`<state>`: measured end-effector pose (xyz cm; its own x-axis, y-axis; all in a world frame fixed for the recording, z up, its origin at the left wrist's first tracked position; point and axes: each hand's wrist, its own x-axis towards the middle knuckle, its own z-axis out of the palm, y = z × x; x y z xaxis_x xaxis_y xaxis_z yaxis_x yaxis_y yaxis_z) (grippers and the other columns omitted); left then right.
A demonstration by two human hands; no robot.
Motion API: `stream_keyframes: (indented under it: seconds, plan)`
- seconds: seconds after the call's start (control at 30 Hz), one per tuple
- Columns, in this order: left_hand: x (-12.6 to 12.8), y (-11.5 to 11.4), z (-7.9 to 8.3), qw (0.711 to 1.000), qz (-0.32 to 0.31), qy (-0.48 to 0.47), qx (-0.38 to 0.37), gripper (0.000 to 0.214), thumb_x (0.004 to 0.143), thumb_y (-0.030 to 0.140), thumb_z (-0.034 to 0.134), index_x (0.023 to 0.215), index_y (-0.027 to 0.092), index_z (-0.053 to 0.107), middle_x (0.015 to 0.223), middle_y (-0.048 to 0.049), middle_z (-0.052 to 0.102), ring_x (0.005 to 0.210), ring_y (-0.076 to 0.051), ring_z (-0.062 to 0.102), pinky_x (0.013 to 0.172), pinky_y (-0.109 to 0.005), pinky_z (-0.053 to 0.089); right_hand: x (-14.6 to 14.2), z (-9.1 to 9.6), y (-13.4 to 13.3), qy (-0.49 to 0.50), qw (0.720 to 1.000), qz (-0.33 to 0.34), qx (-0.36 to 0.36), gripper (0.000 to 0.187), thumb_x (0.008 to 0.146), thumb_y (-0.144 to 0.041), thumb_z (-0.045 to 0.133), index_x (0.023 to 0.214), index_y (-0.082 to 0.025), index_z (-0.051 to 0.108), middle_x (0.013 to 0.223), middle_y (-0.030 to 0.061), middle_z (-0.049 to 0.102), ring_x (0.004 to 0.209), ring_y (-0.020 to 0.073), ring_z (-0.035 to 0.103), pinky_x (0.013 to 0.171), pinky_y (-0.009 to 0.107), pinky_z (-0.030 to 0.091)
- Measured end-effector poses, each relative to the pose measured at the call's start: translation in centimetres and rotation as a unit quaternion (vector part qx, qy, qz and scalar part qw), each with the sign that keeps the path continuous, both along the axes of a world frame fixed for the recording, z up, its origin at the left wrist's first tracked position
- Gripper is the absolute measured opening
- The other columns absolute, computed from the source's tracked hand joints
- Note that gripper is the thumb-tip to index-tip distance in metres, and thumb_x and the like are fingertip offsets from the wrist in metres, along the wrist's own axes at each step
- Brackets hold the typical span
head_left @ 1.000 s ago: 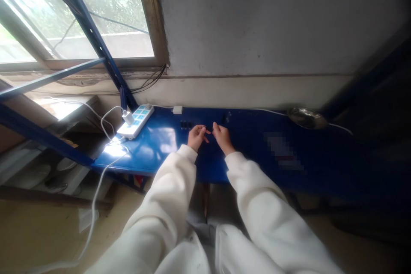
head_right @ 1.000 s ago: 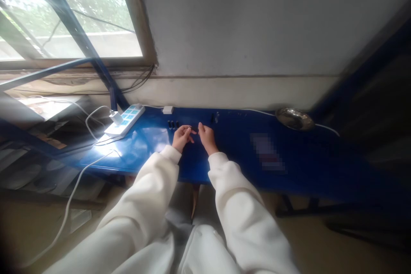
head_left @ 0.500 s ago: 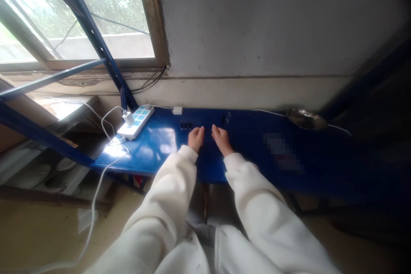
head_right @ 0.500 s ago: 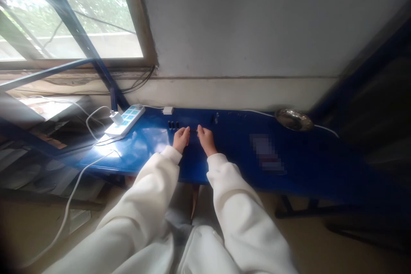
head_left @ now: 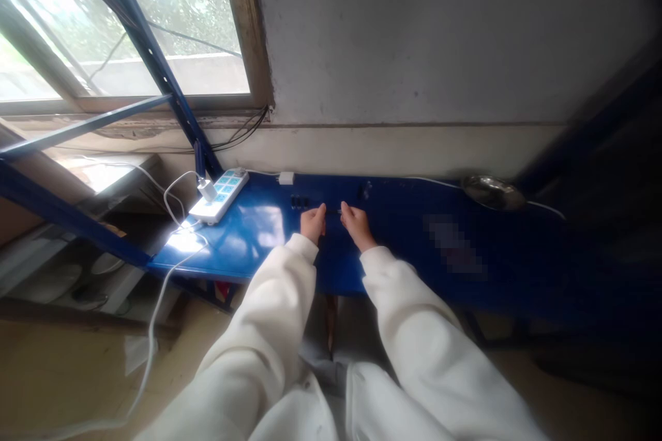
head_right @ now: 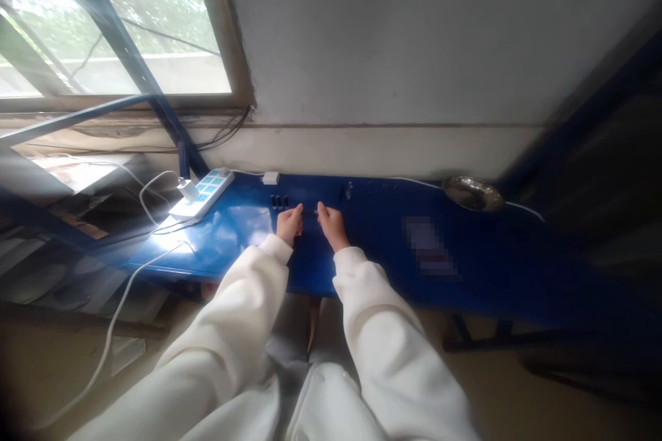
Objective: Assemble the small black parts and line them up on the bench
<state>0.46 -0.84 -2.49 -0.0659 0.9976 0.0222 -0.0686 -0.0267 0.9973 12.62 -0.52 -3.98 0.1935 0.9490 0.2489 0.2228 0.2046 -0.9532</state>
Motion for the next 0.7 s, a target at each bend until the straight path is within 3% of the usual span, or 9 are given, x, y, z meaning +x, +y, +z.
stream_keyframes:
  seconds: [0.43, 0.57, 0.63, 0.7]
  plan:
    - [0.01, -0.06, 0.33, 0.999, 0.004, -0.039, -0.001, 0.049, 0.074, 0.052, 0.056, 0.045, 0.019, 0.034, 0.030, 0.0064, 0.034, 0.025, -0.005, 0.035, 0.028, -0.017, 0.024, 0.42, 0.08, 0.04, 0.018, 0.999, -0.028, 0.009, 0.053, 0.073, -0.068, 0.039, 0.048, -0.021, 0.038, 0.040, -0.0019, 0.041, 0.041, 0.0101, 0.040, 0.042, 0.023, 0.032]
    - [0.16, -0.05, 0.44, 0.997, -0.015, -0.070, 0.027, 0.042, 0.069, 0.056, 0.059, 0.070, 0.016, 0.047, 0.047, 0.0057, 0.052, 0.029, -0.005, 0.044, 0.030, -0.016, 0.029, 0.83, -0.14, 0.38, 0.066, 0.997, -0.041, -0.005, 0.052, 0.072, -0.068, 0.041, 0.049, -0.022, 0.036, 0.041, -0.0030, 0.039, 0.038, 0.0088, 0.037, 0.039, 0.023, 0.030]
    - [0.22, -0.12, 0.44, 0.995, -0.047, -0.081, 0.029, 0.046, 0.066, 0.054, 0.063, 0.086, 0.015, 0.049, 0.059, 0.0022, 0.060, 0.033, -0.006, 0.049, 0.032, -0.016, 0.032, 0.92, -0.32, 0.53, 0.079, 0.996, -0.041, -0.011, 0.051, 0.072, -0.067, 0.043, 0.049, -0.022, 0.035, 0.041, -0.0034, 0.039, 0.037, 0.0082, 0.036, 0.038, 0.023, 0.030]
    - [0.21, -0.13, 0.32, 0.994, -0.076, -0.075, 0.031, 0.049, 0.065, 0.053, 0.065, 0.091, 0.013, 0.050, 0.067, -0.0025, 0.064, 0.036, -0.007, 0.052, 0.034, -0.017, 0.035, 0.95, -0.53, 0.67, 0.064, 0.997, -0.032, -0.009, 0.051, 0.073, -0.066, 0.041, 0.049, -0.022, 0.035, 0.042, -0.0035, 0.040, 0.037, 0.0080, 0.036, 0.038, 0.023, 0.030]
